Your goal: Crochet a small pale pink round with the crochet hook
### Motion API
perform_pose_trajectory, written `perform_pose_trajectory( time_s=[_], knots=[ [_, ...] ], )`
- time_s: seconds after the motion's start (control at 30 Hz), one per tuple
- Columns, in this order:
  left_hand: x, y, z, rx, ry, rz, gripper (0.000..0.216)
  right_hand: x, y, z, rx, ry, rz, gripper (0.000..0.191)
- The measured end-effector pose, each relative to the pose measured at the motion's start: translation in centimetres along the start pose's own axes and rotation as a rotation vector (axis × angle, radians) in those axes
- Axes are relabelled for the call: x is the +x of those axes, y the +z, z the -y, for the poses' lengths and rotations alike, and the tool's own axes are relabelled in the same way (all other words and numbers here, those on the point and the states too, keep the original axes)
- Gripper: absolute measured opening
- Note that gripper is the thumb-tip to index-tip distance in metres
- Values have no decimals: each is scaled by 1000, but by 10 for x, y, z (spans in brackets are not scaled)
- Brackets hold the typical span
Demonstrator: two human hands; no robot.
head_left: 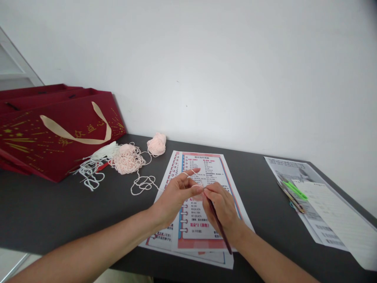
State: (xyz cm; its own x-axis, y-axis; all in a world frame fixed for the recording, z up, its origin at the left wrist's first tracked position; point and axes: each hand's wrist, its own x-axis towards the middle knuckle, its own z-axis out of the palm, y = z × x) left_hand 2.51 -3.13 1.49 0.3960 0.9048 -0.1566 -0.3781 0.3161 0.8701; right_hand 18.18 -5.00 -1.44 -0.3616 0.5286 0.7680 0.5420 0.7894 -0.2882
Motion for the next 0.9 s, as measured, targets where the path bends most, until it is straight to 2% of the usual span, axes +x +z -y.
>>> perform_pose_trajectory(
  time_s=[0.07, 0.17, 0.3, 0.53, 0.6, 0.7, 0.9],
  knots=[
    [0, -1, 3, 28, 32, -5, 60, 1, 0, 1, -22, 46, 9, 24],
    [3, -5, 6, 60, 55, 12, 61, 0, 0, 2, 130, 241, -4, 15],
    [8, -10, 5, 50, 19, 27, 58, -1, 1, 1, 474, 540, -43, 7],
    [10, -15, 0, 105, 31, 23, 47, 9, 2, 0, 1232, 882, -114, 6],
    [11, -17, 0, 133, 45, 46, 44, 12, 0, -1, 1321, 924, -124, 7],
    [13, -19, 0, 159, 73, 53, 42, 14, -5, -5, 1321, 910, -122, 7],
    [13, -17, 0, 201, 87, 8, 47, 6, -12, -16, 1039, 754, -63, 9]
  ],
)
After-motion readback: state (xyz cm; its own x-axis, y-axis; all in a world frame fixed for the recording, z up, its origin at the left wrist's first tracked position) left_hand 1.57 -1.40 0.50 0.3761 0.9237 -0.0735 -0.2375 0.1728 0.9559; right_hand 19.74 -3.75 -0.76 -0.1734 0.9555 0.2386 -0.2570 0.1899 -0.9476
